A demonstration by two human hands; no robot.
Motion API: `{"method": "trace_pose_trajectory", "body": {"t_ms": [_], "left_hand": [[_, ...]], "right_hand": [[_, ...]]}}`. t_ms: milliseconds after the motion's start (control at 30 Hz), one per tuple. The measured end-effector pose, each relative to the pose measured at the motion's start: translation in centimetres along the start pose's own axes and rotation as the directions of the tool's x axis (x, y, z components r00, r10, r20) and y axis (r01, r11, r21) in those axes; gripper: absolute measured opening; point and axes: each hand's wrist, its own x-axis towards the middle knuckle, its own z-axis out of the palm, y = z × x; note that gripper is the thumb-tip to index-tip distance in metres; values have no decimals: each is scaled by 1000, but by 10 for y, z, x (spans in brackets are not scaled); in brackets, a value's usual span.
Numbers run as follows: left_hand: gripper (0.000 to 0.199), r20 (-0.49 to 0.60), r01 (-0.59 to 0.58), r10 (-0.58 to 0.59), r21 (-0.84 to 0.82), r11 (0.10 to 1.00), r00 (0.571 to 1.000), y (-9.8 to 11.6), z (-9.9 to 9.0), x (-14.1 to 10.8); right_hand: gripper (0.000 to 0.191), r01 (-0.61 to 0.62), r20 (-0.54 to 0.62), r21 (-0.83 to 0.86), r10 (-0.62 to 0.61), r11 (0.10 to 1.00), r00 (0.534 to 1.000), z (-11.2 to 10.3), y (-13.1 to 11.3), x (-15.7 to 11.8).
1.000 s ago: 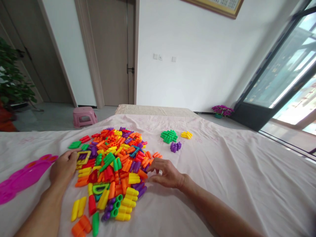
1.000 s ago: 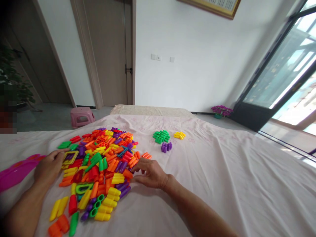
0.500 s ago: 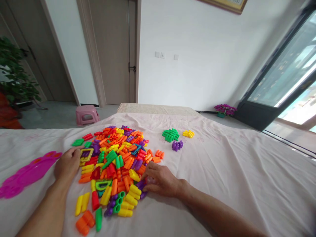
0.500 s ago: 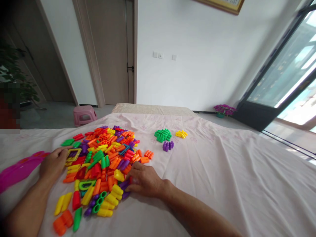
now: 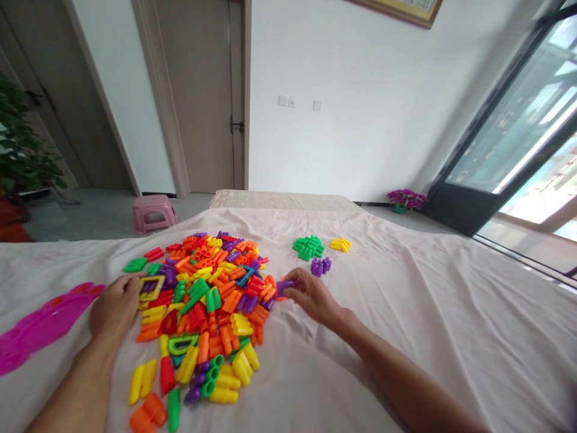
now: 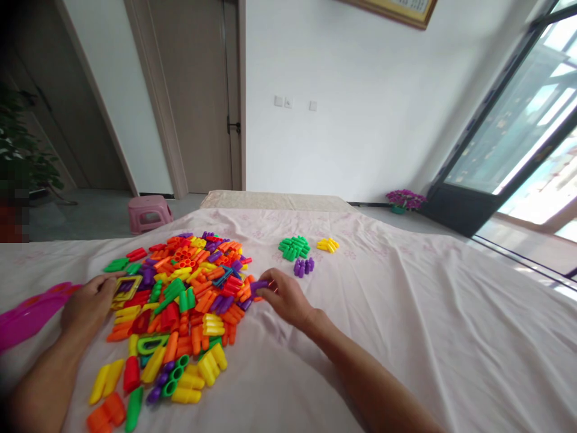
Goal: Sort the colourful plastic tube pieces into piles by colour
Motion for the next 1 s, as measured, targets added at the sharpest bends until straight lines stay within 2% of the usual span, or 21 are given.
{"method": "trace_pose_trajectory", "body": {"t_ms": [67,167,267,367,600,833,1000], "left_hand": [[51,0,54,-54,-54,997,999,3,-2,-1],[50,11,64,-63,-82,995,998,8,-6,-4],[49,22,80,-78,-89,993,997,10,-7,-5],[49,19,78,-77,-86,993,997,10,-6,-4],[50,26,78,-76,-83,994,997,8,-6,-4],[50,22,76,-74,-77,994,997,8,-5,-4],[50,1,57,-57,-79,995,998,7,-4,-4]], "right_hand": [[13,-5,-127,-160,-15,987,992,-26,16,10],[17,-22,-197,-384,-59,923,979,-63,36,16],[17,-65,-145,-475,-6,877,989,-93,48,15],[12,-84,-66,-498,59,863,996,-110,56,12],[12,-162,-37,-595,174,787,984,-122,76,10],[13,-164,-19,-611,192,774,981,-123,78,9],[20,-198,-80,-621,190,759,979,-115,76,9]]}}
